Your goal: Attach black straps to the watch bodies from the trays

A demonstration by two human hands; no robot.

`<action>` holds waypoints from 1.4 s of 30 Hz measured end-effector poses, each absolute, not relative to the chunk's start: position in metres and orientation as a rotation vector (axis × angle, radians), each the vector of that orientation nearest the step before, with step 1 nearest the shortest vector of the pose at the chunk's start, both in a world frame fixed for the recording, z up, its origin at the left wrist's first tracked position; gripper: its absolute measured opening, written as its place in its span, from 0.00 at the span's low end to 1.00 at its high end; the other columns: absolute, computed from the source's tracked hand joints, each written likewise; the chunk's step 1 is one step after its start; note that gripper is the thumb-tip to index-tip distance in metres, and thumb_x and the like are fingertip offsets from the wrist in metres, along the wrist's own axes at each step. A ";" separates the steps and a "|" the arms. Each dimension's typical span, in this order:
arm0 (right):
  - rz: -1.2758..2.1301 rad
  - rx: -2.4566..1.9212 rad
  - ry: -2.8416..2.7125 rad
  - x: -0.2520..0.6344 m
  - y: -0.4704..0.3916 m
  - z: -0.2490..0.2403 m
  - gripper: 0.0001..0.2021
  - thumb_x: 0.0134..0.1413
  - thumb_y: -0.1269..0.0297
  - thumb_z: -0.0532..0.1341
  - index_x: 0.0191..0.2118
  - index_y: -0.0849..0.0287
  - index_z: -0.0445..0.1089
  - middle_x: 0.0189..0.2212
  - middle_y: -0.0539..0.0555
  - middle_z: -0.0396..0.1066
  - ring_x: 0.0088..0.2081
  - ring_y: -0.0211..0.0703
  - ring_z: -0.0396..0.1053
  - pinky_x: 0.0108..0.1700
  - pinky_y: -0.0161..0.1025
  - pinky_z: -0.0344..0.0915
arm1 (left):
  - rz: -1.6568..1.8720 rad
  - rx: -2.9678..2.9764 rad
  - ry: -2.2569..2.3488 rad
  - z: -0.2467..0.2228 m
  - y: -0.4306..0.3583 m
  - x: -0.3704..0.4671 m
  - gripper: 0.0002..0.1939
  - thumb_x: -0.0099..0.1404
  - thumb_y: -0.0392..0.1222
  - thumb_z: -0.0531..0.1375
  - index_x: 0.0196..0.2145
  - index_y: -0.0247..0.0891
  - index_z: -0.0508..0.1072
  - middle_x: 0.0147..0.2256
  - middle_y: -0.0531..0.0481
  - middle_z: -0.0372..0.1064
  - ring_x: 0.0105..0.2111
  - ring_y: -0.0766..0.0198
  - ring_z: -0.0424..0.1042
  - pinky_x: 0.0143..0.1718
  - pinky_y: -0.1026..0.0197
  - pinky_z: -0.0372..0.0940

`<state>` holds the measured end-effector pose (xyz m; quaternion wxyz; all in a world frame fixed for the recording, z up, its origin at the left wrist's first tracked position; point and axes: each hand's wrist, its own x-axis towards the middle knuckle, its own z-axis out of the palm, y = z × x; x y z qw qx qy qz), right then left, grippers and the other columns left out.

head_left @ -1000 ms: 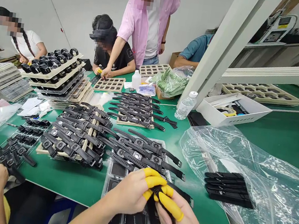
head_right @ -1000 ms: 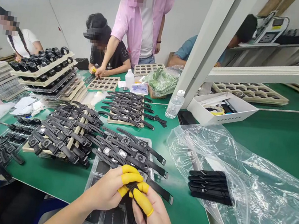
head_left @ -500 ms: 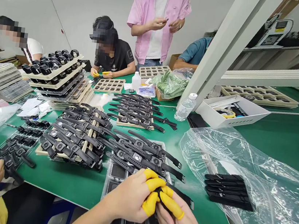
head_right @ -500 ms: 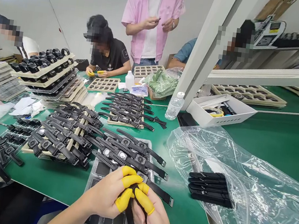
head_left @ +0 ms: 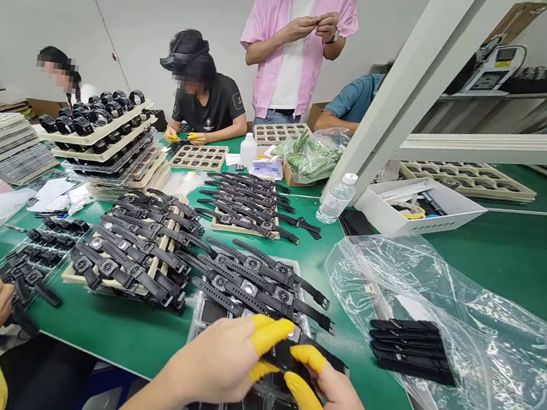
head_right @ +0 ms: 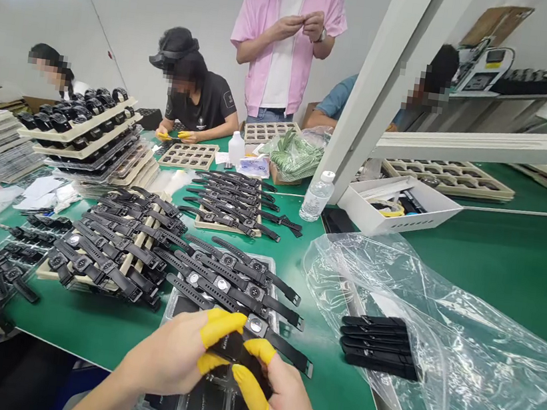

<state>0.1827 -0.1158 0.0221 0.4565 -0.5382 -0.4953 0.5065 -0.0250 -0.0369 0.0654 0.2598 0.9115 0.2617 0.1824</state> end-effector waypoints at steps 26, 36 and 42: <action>0.257 -1.502 -2.230 0.163 -0.075 0.003 0.10 0.72 0.66 0.54 0.46 0.54 0.74 0.40 0.58 0.74 0.37 0.50 0.75 0.32 0.41 0.68 | -0.246 2.880 1.363 0.060 0.012 -0.105 0.06 0.75 0.32 0.55 0.42 0.34 0.72 0.45 0.40 0.71 0.46 0.50 0.69 0.51 0.48 0.65; 0.232 -2.626 -1.415 0.369 -0.113 -0.068 0.31 0.69 0.51 0.49 0.62 0.72 0.69 0.49 0.82 0.71 0.53 0.78 0.71 0.46 0.62 0.67 | 0.071 2.856 0.662 0.050 -0.061 -0.015 0.10 0.77 0.40 0.56 0.45 0.34 0.75 0.44 0.42 0.72 0.44 0.55 0.69 0.41 0.54 0.64; 0.282 -2.731 -1.188 0.388 -0.118 -0.078 0.34 0.64 0.49 0.51 0.64 0.71 0.68 0.56 0.81 0.66 0.54 0.80 0.71 0.49 0.64 0.70 | -0.245 2.986 0.613 0.039 -0.066 0.025 0.09 0.72 0.38 0.60 0.38 0.32 0.78 0.37 0.41 0.71 0.43 0.51 0.68 0.39 0.52 0.61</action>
